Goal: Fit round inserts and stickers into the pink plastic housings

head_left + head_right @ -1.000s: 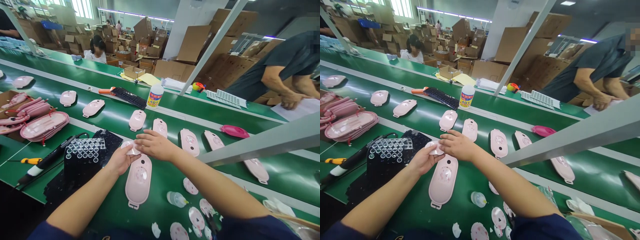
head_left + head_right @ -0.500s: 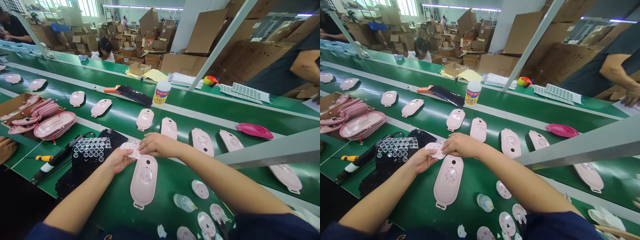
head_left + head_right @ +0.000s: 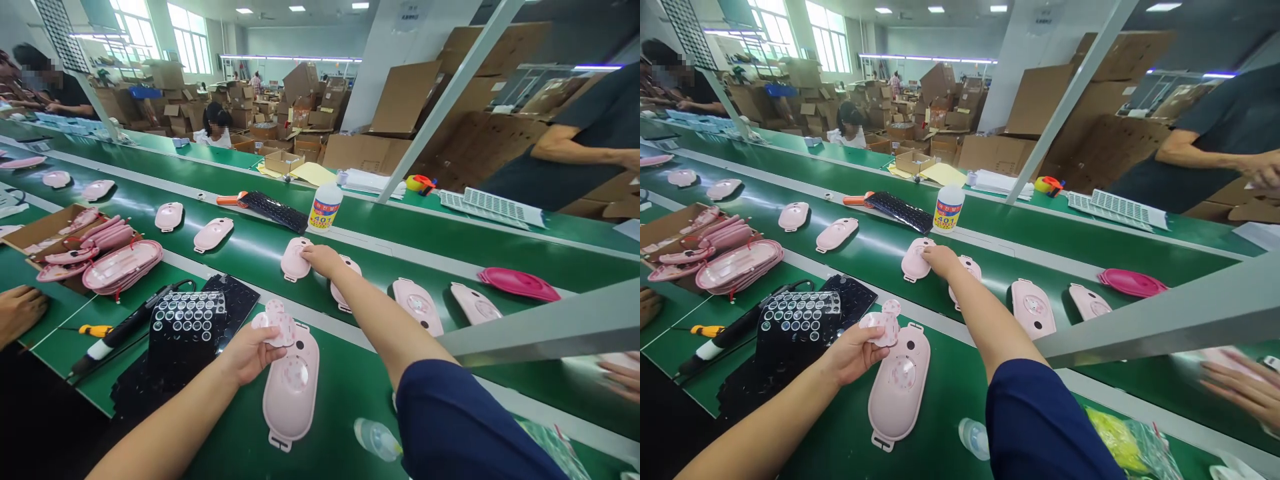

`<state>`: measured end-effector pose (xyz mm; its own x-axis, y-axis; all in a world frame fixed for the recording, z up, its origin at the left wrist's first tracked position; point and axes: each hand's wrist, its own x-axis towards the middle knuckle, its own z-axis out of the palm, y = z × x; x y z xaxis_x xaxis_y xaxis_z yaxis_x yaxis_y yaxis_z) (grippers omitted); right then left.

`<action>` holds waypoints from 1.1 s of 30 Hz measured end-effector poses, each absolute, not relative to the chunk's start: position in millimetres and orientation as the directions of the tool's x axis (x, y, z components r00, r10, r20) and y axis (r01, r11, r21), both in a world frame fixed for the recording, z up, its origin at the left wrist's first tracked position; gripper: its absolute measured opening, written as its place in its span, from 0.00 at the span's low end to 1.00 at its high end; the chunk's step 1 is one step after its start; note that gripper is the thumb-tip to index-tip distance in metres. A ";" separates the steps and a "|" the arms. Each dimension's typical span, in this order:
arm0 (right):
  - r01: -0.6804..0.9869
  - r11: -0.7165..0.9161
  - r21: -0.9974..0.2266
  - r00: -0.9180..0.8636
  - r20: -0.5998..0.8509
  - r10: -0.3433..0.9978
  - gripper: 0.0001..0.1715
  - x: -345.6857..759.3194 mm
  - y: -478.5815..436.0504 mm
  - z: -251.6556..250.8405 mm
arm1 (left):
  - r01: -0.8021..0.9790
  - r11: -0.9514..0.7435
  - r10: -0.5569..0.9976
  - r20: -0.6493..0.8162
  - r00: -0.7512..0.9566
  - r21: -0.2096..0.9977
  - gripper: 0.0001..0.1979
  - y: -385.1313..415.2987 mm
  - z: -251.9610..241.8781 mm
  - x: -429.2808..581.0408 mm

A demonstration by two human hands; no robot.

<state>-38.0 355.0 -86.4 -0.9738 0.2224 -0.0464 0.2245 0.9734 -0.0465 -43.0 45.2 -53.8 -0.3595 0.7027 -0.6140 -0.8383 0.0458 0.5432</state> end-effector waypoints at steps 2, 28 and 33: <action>0.222 0.975 -0.011 -0.970 -0.101 0.220 0.22 -32.1 352.9 -87.2 | -0.844 0.029 0.698 -0.616 -0.366 0.535 0.10 45.0 -54.5 -43.5; 0.428 0.899 0.098 -0.872 -0.216 0.439 0.24 -17.0 327.7 -75.2 | -0.854 -0.051 0.621 -0.653 -0.433 0.518 0.14 3.8 -53.6 -29.2; 0.322 0.938 0.124 -0.906 -0.246 0.344 0.24 -23.1 337.8 -57.9 | -0.892 -0.007 0.667 -0.663 -0.340 0.451 0.24 0.0 -62.2 -14.3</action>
<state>-23.1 337.8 -57.9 -0.9061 0.3440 -0.2463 0.3225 0.9384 0.1243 -14.3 0.0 -62.2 -0.3403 0.6669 -0.6629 -0.8924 -0.0069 0.4512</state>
